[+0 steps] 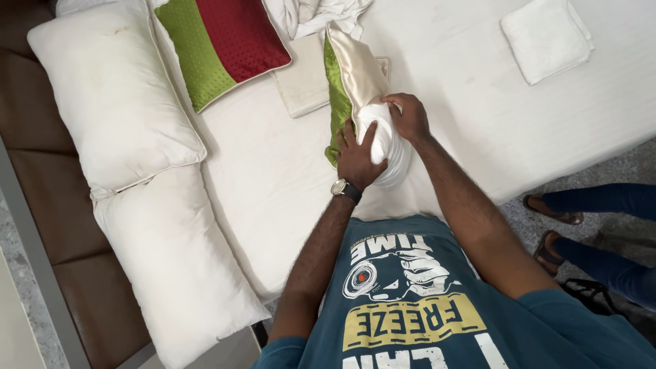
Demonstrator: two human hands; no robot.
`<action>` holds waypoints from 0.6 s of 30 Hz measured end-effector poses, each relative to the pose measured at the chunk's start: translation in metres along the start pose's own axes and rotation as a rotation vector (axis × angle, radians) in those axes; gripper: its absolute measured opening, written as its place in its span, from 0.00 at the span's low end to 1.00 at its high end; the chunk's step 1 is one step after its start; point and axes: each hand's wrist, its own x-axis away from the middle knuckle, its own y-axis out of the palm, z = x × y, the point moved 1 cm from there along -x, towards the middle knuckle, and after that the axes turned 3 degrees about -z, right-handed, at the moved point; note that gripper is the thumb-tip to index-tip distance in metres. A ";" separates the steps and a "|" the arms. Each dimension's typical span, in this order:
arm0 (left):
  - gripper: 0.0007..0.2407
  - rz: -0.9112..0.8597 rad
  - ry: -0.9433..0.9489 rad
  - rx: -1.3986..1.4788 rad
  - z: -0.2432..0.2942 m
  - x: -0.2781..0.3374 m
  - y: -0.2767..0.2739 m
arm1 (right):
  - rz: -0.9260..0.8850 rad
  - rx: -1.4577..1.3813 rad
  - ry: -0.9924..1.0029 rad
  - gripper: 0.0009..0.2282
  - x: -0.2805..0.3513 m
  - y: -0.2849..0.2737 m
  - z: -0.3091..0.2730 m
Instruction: The person inserts a white pillow into a two-toned green and red pillowcase on a bed. They repeatedly adjust the pillow inside the case, flip it over, and smooth the fabric to ensure it fits properly.
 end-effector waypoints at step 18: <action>0.38 0.072 -0.030 -0.011 -0.002 0.003 0.016 | -0.005 0.196 0.055 0.08 -0.001 0.003 -0.023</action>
